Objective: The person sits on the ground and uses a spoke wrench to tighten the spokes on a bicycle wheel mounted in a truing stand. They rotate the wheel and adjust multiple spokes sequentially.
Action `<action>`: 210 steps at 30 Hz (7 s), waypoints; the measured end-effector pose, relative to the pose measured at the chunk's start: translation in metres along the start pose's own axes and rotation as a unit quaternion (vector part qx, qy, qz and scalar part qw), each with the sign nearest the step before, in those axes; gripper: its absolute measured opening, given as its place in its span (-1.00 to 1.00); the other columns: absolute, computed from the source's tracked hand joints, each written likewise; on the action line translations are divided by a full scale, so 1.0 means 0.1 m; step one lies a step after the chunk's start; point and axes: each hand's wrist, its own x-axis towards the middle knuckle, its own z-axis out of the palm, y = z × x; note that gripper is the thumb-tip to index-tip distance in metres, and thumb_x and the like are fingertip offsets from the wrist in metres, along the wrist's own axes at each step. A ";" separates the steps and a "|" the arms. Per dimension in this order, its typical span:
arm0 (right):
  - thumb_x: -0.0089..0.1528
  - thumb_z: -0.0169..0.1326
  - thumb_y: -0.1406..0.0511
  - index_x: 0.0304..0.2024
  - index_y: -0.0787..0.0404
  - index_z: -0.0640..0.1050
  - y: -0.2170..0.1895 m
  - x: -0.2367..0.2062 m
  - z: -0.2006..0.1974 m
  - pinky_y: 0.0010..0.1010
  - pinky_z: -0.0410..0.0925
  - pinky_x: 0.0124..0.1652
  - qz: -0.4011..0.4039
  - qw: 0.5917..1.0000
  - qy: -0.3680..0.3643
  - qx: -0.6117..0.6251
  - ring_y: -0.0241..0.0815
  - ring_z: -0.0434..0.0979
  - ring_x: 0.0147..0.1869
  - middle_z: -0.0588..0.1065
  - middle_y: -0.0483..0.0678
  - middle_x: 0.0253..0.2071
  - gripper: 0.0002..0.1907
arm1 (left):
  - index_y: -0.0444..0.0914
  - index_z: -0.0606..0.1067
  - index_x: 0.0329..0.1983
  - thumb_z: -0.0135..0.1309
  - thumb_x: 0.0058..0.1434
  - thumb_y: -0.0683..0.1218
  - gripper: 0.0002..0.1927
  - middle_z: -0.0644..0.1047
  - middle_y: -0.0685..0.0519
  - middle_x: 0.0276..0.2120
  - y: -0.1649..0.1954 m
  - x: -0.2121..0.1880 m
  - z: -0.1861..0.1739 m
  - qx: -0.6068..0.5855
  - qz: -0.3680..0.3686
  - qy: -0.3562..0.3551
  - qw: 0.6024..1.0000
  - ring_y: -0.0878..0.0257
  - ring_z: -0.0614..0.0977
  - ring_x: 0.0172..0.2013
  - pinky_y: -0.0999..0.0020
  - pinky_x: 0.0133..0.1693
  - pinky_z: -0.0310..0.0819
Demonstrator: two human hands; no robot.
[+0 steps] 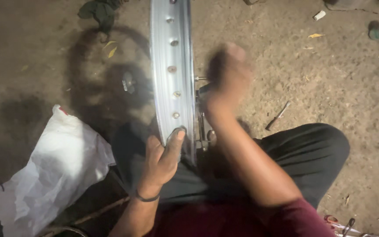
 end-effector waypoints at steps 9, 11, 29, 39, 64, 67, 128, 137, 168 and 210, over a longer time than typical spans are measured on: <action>0.43 -0.07 0.35 -0.21 0.26 0.44 0.10 -0.34 -0.16 -0.51 0.30 -0.31 0.181 0.870 -0.241 0.390 -0.39 0.36 -0.30 0.40 -0.17 -0.42 -0.88 | -0.43 0.38 0.27 -0.05 0.50 0.01 -0.54 0.56 -0.02 0.03 0.21 -0.10 0.10 -0.077 0.180 0.002 0.981 0.29 0.55 0.05 0.35 0.10 0.43; 0.44 -0.07 0.36 -0.17 0.25 0.45 0.03 -0.37 -0.40 -0.53 0.28 -0.33 0.190 0.895 -0.179 0.361 -0.39 0.38 -0.34 0.40 -0.18 -0.42 -0.90 | -0.41 0.37 0.28 -0.04 0.49 0.02 -0.54 0.55 -0.02 0.02 0.23 -0.07 0.12 -0.099 0.182 0.011 0.978 0.30 0.54 0.03 0.34 0.10 0.44; 0.44 0.04 0.56 0.25 0.34 0.19 -0.20 -0.04 -0.95 -0.45 0.53 -0.16 0.065 0.875 -0.268 0.398 -0.21 0.57 -0.10 0.45 0.10 -0.08 -0.59 | -0.37 0.47 0.14 -0.03 0.55 0.00 -0.67 0.46 0.01 0.09 0.39 -0.31 0.08 0.023 0.235 0.083 0.968 0.25 0.51 0.10 0.30 0.17 0.41; 0.43 -0.05 0.52 0.09 0.19 0.22 0.19 -0.25 -0.90 -0.37 0.56 -0.18 0.256 0.735 -0.242 0.579 -0.17 0.63 -0.12 0.52 0.11 -0.06 -0.73 | -0.36 0.54 -0.05 0.09 0.43 0.01 -0.69 0.54 0.17 -0.31 0.34 -0.22 0.15 -0.045 0.130 0.146 0.980 0.46 0.45 -0.29 0.50 -0.22 0.37; 0.36 0.11 0.33 -0.28 0.32 0.58 0.41 -0.20 -0.85 -0.41 0.43 -0.47 0.016 0.825 -0.445 0.347 -0.28 0.55 -0.48 0.54 -0.02 -0.40 -0.83 | -0.36 0.58 -0.17 0.15 0.43 -0.10 -0.81 0.51 0.21 -0.47 0.52 -0.11 0.16 0.003 0.160 0.175 0.972 0.52 0.41 -0.41 0.52 -0.37 0.32; 0.36 0.14 0.23 -0.45 0.30 0.57 0.49 -0.25 -0.67 -0.28 0.31 -0.48 -0.048 0.820 -0.503 0.268 -0.17 0.44 -0.58 0.46 0.01 -0.60 -0.67 | -0.37 0.58 -0.10 0.13 0.47 -0.10 -0.80 0.52 0.17 -0.42 0.56 -0.11 0.19 -0.021 0.174 0.174 0.969 0.51 0.43 -0.37 0.50 -0.31 0.34; 0.29 0.12 0.44 0.12 0.30 0.58 0.36 -1.18 -0.67 -0.42 0.47 -0.16 0.059 0.846 -0.355 0.393 -0.18 0.64 -0.18 0.59 0.06 -0.21 -0.68 | -0.38 0.53 -0.01 0.09 0.49 -0.12 -0.80 0.59 0.10 -0.23 0.37 0.00 0.03 -0.089 0.166 0.065 0.980 0.48 0.50 -0.23 0.48 -0.17 0.45; 0.33 0.22 0.26 -0.16 0.20 0.67 0.54 0.14 -0.94 -0.50 0.44 -0.44 -0.129 0.816 -0.479 0.297 -0.38 0.60 -0.47 0.63 -0.11 -0.43 -0.86 | -0.37 0.56 -0.14 0.16 0.40 -0.13 -0.83 0.58 0.06 -0.47 0.31 -0.12 0.09 0.020 0.178 0.114 0.977 0.41 0.55 -0.45 0.45 -0.38 0.45; 0.15 0.29 0.28 -0.27 0.25 0.67 0.19 0.09 -0.91 -0.33 0.41 -0.35 -0.136 0.857 -0.457 0.195 -0.14 0.54 -0.40 0.58 0.05 -0.45 -0.83 | -0.38 0.57 -0.04 0.06 0.43 -0.03 -0.70 0.59 -0.01 -0.43 0.15 -0.14 0.11 0.010 0.172 0.081 0.982 0.33 0.55 -0.41 0.36 -0.32 0.42; 0.42 0.02 0.12 -0.26 0.27 0.52 0.11 -0.97 -1.12 -0.25 0.39 -0.35 0.115 0.805 -0.466 0.348 -0.10 0.55 -0.38 0.50 -0.03 -0.48 -0.66 | -0.37 0.53 -0.22 0.08 0.48 0.02 -0.66 0.50 0.15 -0.47 0.42 0.04 0.06 -0.036 0.161 0.101 0.981 0.43 0.42 -0.43 0.39 -0.38 0.32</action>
